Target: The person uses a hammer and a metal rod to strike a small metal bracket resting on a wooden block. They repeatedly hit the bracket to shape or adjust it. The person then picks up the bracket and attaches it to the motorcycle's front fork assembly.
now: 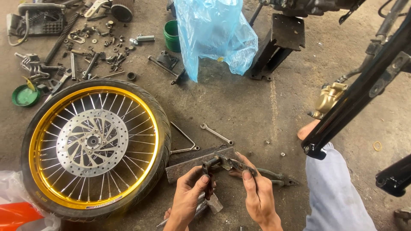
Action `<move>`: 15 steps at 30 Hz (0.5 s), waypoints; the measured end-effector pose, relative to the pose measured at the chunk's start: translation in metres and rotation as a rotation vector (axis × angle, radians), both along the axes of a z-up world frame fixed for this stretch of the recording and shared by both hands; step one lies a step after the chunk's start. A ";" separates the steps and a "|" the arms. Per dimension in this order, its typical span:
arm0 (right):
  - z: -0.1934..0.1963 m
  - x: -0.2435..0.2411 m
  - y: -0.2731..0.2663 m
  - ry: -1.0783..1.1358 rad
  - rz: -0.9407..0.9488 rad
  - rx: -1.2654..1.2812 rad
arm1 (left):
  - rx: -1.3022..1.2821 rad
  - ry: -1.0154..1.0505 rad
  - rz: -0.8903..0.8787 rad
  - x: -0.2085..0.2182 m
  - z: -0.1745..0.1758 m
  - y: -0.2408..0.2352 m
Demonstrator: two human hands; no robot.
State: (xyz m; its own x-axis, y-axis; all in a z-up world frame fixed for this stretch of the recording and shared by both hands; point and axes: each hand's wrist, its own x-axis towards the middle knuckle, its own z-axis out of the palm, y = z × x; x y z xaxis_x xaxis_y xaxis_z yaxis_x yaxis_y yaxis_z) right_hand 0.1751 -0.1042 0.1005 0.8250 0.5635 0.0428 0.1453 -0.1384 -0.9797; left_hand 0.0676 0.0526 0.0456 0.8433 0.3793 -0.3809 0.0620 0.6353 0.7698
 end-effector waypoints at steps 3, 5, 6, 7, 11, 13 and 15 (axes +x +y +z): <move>0.013 -0.002 -0.002 -0.178 -0.021 -0.122 | -0.021 -0.025 0.018 -0.001 0.002 0.001; 0.021 -0.004 -0.001 -0.318 -0.049 -0.174 | 0.004 -0.091 0.008 -0.001 0.003 0.001; 0.019 -0.003 -0.002 -0.321 -0.044 -0.172 | 0.005 -0.093 0.014 -0.002 0.003 0.001; 0.017 -0.003 -0.003 -0.350 -0.068 -0.176 | 0.016 -0.114 0.016 -0.002 0.003 0.002; 0.011 -0.002 -0.008 -0.326 -0.118 -0.183 | 0.135 -0.117 0.038 -0.003 0.004 0.002; 0.010 0.002 -0.009 -0.174 -0.104 -0.203 | 0.163 -0.125 0.079 0.001 0.009 0.005; 0.005 0.006 -0.006 -0.022 -0.090 -0.222 | 0.192 -0.134 0.120 0.002 0.014 0.009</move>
State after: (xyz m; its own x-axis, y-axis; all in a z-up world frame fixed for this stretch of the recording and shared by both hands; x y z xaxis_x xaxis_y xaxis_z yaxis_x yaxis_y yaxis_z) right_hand 0.1814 -0.1102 0.1058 0.8727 0.4851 -0.0557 0.1434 -0.3636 -0.9205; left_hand 0.0700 0.0617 0.0594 0.8258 0.5344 -0.1804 -0.1156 0.4735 0.8732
